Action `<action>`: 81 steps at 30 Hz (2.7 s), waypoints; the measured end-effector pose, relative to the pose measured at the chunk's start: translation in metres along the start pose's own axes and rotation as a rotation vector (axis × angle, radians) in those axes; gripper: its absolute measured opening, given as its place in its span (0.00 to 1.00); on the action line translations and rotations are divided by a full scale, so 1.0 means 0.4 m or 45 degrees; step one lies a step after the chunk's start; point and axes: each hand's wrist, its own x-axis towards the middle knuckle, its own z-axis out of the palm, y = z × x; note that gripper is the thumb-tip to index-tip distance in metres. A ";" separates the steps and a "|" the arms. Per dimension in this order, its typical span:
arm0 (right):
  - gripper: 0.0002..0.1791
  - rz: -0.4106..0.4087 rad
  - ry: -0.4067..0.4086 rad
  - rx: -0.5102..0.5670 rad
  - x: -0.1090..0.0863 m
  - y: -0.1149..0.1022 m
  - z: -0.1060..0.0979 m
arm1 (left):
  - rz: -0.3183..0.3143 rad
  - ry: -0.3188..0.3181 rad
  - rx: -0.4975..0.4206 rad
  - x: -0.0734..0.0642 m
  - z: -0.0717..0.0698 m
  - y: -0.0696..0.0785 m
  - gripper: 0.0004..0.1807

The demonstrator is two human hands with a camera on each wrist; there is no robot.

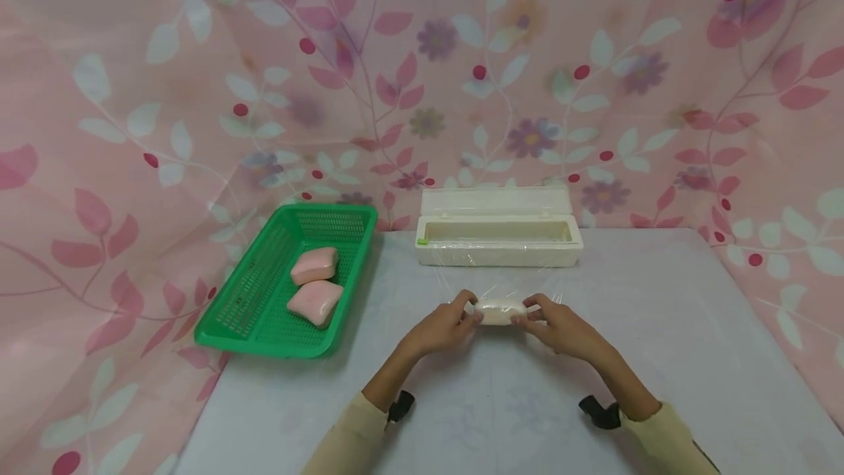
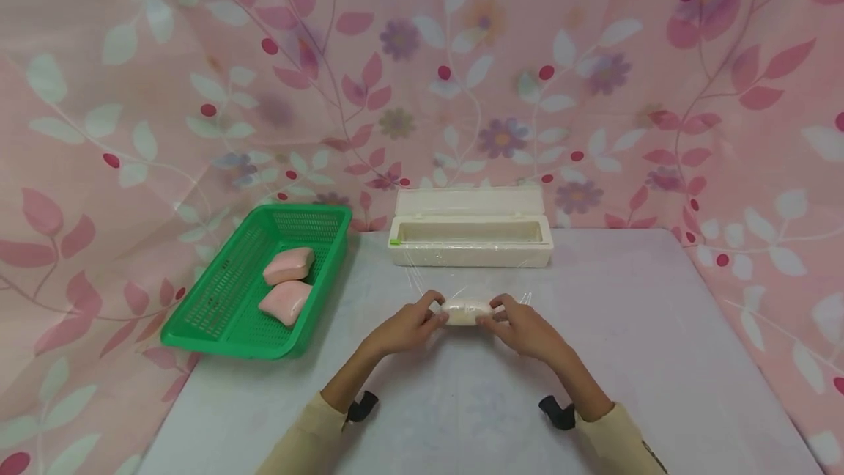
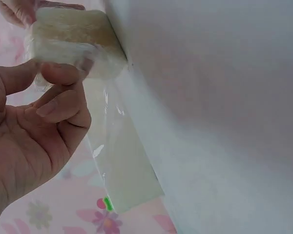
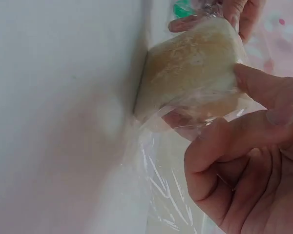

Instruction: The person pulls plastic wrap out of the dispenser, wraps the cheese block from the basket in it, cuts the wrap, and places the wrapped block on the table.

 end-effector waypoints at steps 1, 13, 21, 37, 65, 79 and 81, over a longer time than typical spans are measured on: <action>0.30 0.007 0.008 0.013 0.011 -0.003 -0.005 | -0.011 0.017 -0.021 0.013 -0.006 -0.003 0.16; 0.31 0.128 0.141 0.007 0.142 -0.002 -0.041 | -0.191 0.289 -0.106 0.139 -0.026 -0.032 0.19; 0.32 0.182 0.192 -0.012 0.199 0.008 -0.049 | -0.343 0.423 -0.130 0.202 -0.024 -0.043 0.21; 0.33 0.166 0.331 -0.130 0.235 0.032 -0.043 | -0.358 0.600 -0.152 0.253 -0.012 -0.078 0.21; 0.28 -0.354 0.325 -0.388 0.472 -0.209 0.064 | -0.594 1.018 -0.173 0.174 -0.122 -0.197 0.44; 0.24 -0.366 0.347 -0.365 0.521 -0.211 0.116 | -0.534 1.024 -0.141 0.182 -0.130 -0.218 0.37; 0.22 -0.367 0.347 -0.355 0.522 -0.217 0.120 | -0.526 1.016 -0.137 0.177 -0.131 -0.217 0.36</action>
